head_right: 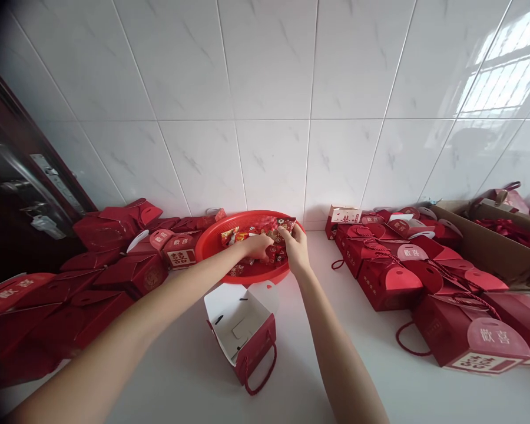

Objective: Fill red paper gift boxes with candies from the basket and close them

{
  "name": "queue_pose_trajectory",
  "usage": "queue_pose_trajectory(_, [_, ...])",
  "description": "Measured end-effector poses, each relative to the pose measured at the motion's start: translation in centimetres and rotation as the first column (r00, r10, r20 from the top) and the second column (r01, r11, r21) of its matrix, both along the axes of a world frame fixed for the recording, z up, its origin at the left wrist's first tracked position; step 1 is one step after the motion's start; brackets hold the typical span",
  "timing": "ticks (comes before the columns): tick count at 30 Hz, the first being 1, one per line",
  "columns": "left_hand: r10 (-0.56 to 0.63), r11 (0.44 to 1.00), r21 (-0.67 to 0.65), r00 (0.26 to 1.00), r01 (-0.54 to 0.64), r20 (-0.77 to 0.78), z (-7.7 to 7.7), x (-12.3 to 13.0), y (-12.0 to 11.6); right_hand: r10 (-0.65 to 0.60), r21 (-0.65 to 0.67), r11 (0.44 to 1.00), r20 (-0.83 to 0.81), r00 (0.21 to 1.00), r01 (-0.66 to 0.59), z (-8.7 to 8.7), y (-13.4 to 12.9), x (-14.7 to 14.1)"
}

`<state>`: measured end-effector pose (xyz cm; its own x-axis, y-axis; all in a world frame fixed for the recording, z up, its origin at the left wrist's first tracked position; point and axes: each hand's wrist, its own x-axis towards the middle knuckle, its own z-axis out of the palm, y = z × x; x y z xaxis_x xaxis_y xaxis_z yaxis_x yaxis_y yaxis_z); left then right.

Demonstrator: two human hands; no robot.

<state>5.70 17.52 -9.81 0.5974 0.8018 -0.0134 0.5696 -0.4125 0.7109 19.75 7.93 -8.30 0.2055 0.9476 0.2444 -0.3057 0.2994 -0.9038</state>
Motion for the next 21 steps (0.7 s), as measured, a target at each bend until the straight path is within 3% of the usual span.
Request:
queue_pose_trajectory(5, [0.055, 0.998, -0.03, 0.998, -0.056, -0.035, 1.5, -2.0, 0.5, 0.004, -0.006, 1.0, -0.025, 1.0, -0.004, -0.2, 0.2, -0.1])
queue_pose_trajectory(11, [0.1, 0.989, -0.125, 0.978, -0.077, 0.185, 2.9, -2.2, -0.2, -0.003, 0.002, 1.0, -0.019, 1.0, 0.003, -0.1, 0.1, -0.1])
queue_pose_trajectory(16, [0.13, 0.982, -0.18, 0.908, -0.061, 0.399, 3.9, -1.8, -1.0, -0.026, 0.007, 1.0, 0.003, 1.0, 0.026, -0.2, 0.2, -0.1])
queue_pose_trajectory(21, [0.159, 0.97, -0.238, 0.854, -0.042, 0.496, 4.4, -1.6, -1.2, -0.057, 0.011, 0.998, 0.026, 0.998, 0.056, -0.2, 0.3, -0.2])
